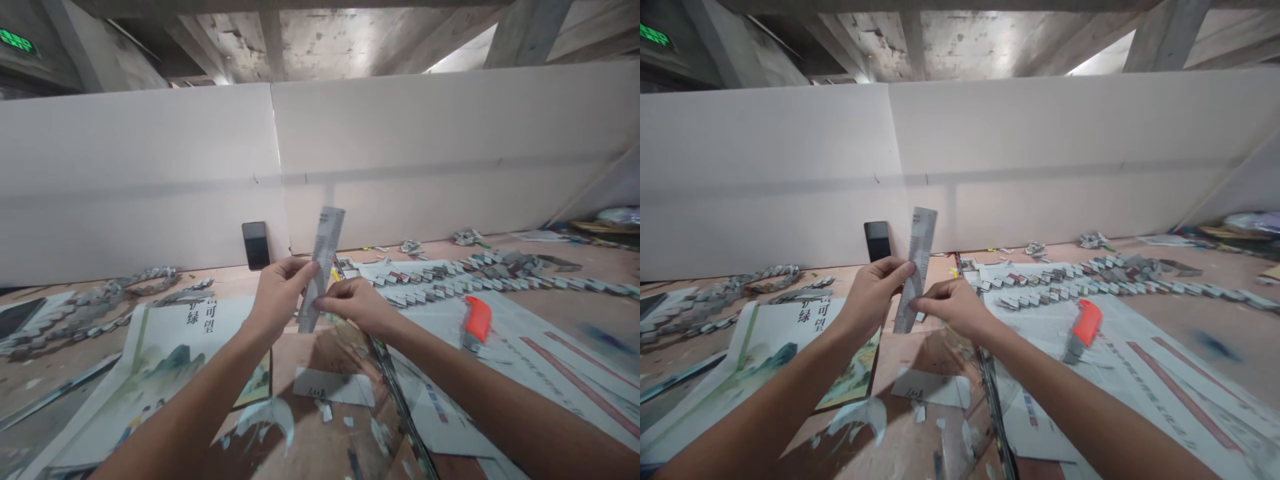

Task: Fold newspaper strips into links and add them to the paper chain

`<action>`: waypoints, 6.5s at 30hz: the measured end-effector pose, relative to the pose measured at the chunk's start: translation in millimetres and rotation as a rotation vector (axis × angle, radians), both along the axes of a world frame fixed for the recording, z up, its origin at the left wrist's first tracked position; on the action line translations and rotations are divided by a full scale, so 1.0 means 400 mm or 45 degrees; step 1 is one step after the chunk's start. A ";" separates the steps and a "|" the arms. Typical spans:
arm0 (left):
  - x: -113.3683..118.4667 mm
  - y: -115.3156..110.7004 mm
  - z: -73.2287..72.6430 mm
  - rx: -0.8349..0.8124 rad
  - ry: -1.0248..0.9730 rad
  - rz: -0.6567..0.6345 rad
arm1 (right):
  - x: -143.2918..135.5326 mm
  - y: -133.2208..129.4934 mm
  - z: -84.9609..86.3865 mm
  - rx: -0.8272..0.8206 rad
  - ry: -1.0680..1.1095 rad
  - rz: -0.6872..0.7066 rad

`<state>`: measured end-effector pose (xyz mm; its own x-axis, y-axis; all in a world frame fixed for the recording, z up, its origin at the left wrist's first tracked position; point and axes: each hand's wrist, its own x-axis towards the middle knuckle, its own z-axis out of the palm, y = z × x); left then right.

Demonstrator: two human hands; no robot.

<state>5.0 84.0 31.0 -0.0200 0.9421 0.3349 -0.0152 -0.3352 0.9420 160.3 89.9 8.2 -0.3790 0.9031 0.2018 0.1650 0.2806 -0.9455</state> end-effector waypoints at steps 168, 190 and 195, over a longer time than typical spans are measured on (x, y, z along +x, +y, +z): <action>0.041 -0.036 -0.031 0.044 0.608 -0.284 | 0.079 0.013 0.066 0.113 0.283 0.062; 0.065 -0.057 -0.030 0.081 0.343 -0.265 | 0.075 0.013 0.062 0.075 0.417 0.079; 0.068 -0.055 -0.035 0.081 0.302 -0.275 | 0.073 0.017 0.056 0.082 0.449 0.076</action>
